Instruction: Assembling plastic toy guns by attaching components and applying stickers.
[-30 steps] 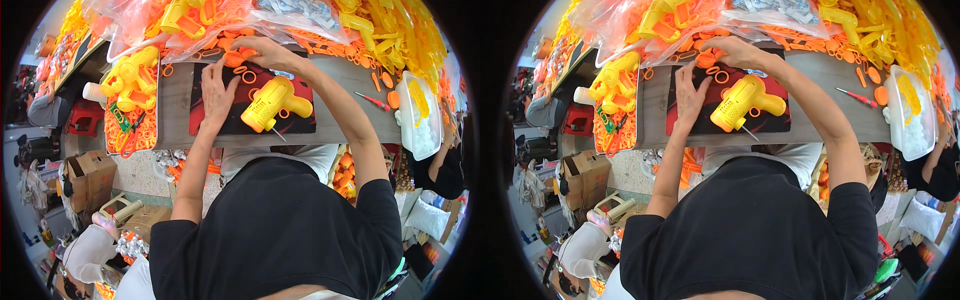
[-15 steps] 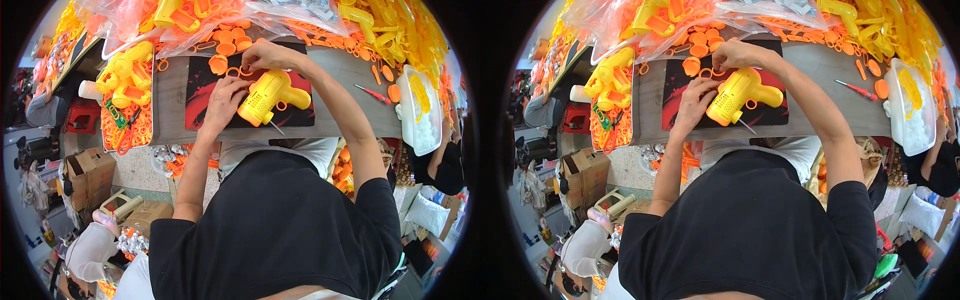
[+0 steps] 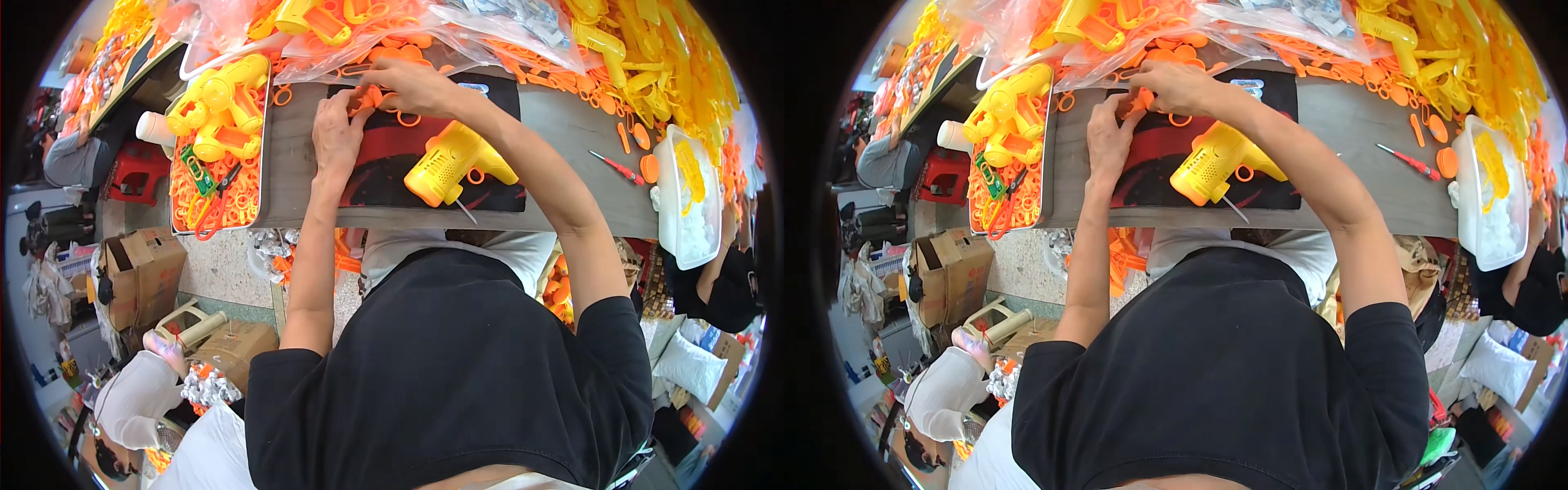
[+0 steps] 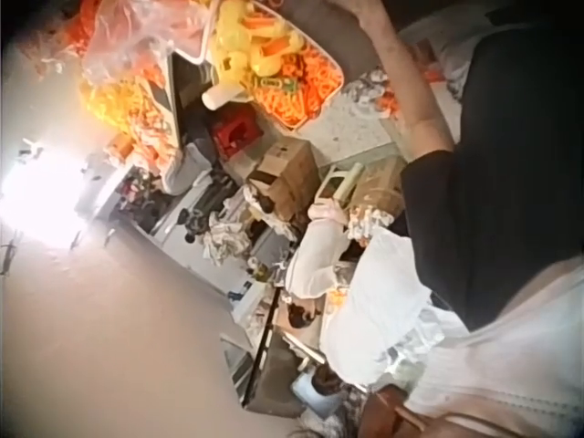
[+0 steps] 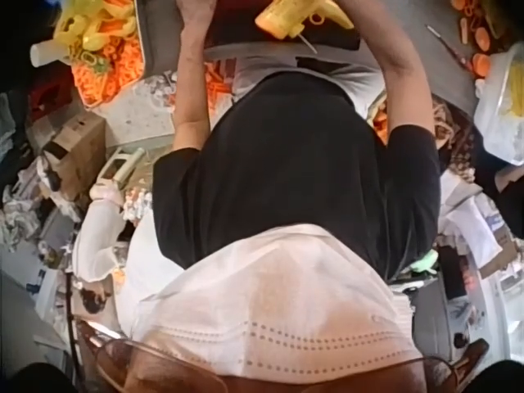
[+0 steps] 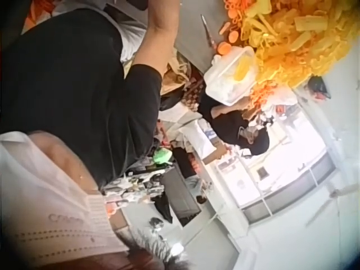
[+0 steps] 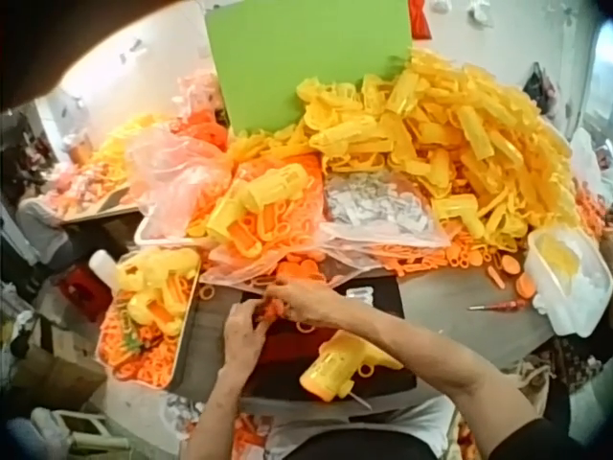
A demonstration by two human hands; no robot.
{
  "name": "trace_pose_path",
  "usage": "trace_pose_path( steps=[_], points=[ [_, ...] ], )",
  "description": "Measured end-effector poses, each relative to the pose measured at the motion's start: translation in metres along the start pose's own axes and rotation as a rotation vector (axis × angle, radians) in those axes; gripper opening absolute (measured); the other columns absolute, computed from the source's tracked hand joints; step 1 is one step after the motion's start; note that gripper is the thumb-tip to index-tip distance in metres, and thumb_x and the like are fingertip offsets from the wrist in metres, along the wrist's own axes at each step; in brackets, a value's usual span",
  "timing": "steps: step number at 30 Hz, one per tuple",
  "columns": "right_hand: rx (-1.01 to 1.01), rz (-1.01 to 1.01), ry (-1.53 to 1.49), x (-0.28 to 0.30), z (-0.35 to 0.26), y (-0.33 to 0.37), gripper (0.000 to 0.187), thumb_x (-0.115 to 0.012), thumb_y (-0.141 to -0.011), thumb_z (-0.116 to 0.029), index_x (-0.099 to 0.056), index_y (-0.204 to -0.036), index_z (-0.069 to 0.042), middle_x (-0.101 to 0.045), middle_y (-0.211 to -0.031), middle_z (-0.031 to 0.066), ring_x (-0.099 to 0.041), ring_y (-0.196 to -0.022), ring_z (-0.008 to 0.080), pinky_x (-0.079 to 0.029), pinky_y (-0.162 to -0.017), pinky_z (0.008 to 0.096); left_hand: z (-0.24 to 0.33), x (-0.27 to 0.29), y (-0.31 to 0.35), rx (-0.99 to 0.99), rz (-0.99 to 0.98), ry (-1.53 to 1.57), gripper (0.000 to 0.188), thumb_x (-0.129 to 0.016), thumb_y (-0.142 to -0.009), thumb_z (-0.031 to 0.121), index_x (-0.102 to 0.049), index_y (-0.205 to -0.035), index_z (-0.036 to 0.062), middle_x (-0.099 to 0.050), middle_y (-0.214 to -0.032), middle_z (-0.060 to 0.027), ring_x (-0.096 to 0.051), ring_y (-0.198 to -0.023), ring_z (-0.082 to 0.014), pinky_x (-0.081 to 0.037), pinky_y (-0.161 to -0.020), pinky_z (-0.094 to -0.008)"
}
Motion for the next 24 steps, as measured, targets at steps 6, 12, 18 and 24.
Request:
trace_pose_path(
  steps=[6,12,18,24],
  points=[
    [-0.176,-0.099,0.289,-0.001,0.030,-0.017,0.031,-0.068,-0.085,-0.020,-0.063,-0.115,-0.013,-0.062,-0.107,0.0098,-0.064,-0.101,0.0305,-0.054,-0.077,0.0440,-0.018,0.029,-0.009,0.204,0.042,0.249,0.041,-0.082,-0.074,0.008,-0.068,-0.112,0.0016,-0.065,-0.069,-0.0066,-0.056,-0.061,-0.0105,-0.047,-0.059,-0.0267],
    [-0.181,0.126,-0.026,0.015,0.013,-0.001,0.028,-0.066,-0.087,-0.023,-0.068,-0.112,-0.011,-0.068,-0.104,0.0105,-0.067,-0.092,0.0294,-0.053,-0.080,0.0405,-0.040,0.038,-0.009,0.323,-0.045,0.490,0.047,-0.078,-0.080,0.005,-0.062,-0.124,-0.0012,-0.071,-0.086,-0.0055,-0.063,-0.073,-0.0088,-0.052,-0.067,-0.0231],
    [-0.521,-0.078,-0.739,0.022,-0.020,0.009,0.039,-0.065,-0.095,-0.033,-0.065,-0.116,-0.001,-0.070,-0.097,0.0070,-0.067,-0.086,0.0120,-0.055,-0.075,0.0272,-0.011,0.030,-0.005,0.587,-0.054,1.322,0.033,-0.067,-0.091,0.005,-0.056,-0.122,-0.0012,-0.068,-0.107,-0.0128,-0.068,-0.096,-0.0164,-0.059,-0.083,-0.0309],
    [-0.515,0.385,-1.224,0.028,-0.036,0.045,0.034,-0.058,-0.099,-0.026,-0.064,-0.116,0.003,-0.068,-0.104,0.0075,-0.065,-0.095,0.0120,-0.056,-0.083,0.0276,0.064,-0.007,-0.014,0.288,0.017,1.063,0.025,-0.067,-0.091,0.004,-0.061,-0.115,0.0008,-0.064,-0.111,-0.0082,-0.064,-0.092,-0.0114,-0.055,-0.080,-0.0250]
  ],
)
Point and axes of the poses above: each hand's wrist, its own y-axis away from the middle knuckle, its own x-axis out of the back of the hand, z = x × y, the point moved 4 cm from there along -y, towards the middle knuckle
